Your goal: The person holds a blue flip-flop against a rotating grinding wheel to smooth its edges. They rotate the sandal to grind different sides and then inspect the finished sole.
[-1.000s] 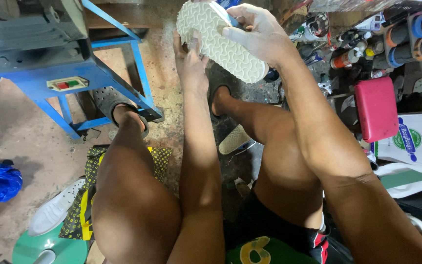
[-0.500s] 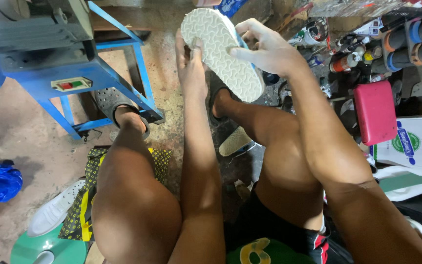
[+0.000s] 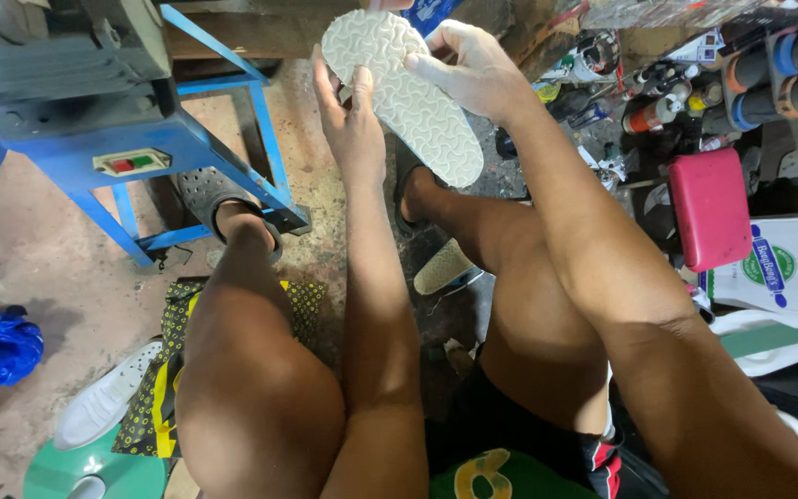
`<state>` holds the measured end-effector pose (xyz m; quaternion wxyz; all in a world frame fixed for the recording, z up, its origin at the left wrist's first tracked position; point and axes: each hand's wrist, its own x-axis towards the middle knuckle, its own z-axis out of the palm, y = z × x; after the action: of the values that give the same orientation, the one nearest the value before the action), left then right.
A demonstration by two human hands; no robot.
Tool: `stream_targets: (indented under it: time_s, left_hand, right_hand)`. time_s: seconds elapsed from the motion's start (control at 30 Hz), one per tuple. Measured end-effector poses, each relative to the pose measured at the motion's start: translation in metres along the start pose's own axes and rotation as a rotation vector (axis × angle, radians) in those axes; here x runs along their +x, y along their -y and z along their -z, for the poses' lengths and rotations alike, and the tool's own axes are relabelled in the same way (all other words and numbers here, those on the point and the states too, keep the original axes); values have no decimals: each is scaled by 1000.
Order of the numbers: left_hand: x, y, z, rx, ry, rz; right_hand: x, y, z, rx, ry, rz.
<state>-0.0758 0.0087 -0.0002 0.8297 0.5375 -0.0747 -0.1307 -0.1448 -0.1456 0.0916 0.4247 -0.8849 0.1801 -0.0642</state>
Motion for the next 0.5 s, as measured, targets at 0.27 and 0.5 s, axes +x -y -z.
stream_targets:
  time_s: [0.27, 0.5]
  left_hand:
    - [-1, 1, -4, -31, 4, -34]
    - [-5, -4, -4, -24, 41, -14]
  right_hand:
    - [-3, 8, 3, 46, -23, 12]
    - [-12, 11, 9, -73, -58, 36]
